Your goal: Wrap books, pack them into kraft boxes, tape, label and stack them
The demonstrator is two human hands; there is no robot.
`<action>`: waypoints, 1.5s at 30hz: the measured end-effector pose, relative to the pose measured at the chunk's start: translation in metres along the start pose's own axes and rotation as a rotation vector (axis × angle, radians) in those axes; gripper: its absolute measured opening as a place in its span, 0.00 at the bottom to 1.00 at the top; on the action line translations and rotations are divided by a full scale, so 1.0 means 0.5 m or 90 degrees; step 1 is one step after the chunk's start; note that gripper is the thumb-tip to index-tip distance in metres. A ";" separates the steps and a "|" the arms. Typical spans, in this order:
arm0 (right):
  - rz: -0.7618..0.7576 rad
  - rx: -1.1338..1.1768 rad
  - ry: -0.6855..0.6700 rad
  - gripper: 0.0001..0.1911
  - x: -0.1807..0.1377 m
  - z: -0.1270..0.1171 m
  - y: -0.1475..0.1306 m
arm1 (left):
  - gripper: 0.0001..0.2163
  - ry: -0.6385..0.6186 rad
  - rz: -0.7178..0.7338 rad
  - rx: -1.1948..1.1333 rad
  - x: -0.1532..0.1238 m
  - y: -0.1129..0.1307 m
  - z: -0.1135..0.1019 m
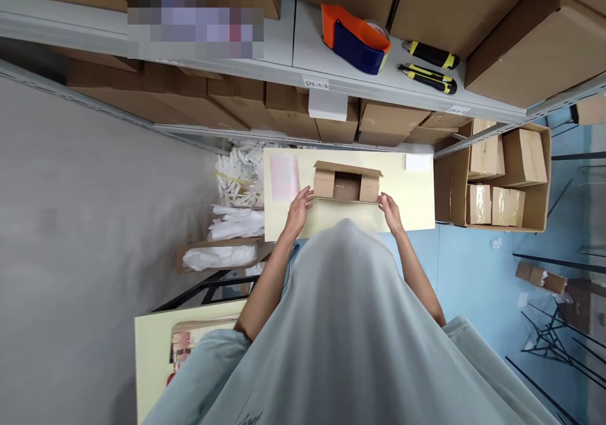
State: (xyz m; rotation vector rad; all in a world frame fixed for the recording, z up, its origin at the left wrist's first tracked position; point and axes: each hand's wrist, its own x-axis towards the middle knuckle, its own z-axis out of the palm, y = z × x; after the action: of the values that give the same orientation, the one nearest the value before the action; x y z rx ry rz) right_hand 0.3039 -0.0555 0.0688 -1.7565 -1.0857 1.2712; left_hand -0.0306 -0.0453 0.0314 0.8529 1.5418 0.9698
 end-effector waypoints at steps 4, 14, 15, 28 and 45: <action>-0.034 -0.058 0.048 0.45 -0.007 -0.002 -0.016 | 0.23 0.040 0.019 0.020 -0.008 0.016 0.009; -0.225 -0.528 -0.182 0.20 0.030 0.046 -0.180 | 0.18 -0.145 0.281 0.475 -0.031 0.178 0.070; -0.234 -0.582 -0.206 0.22 0.035 0.058 -0.193 | 0.19 -0.182 0.288 0.529 -0.036 0.185 0.081; -0.303 -0.804 -0.194 0.26 0.028 0.041 -0.236 | 0.26 -0.201 0.290 0.760 -0.051 0.202 0.068; -0.413 -0.533 0.036 0.21 0.047 -0.037 -0.166 | 0.19 -0.013 0.242 0.452 -0.094 0.132 -0.040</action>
State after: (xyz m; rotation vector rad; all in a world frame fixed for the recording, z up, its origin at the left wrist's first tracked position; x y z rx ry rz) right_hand 0.3069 -0.0019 0.1386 -1.7059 -2.1254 0.3631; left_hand -0.0405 -0.0631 0.1120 1.6940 1.7640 0.6540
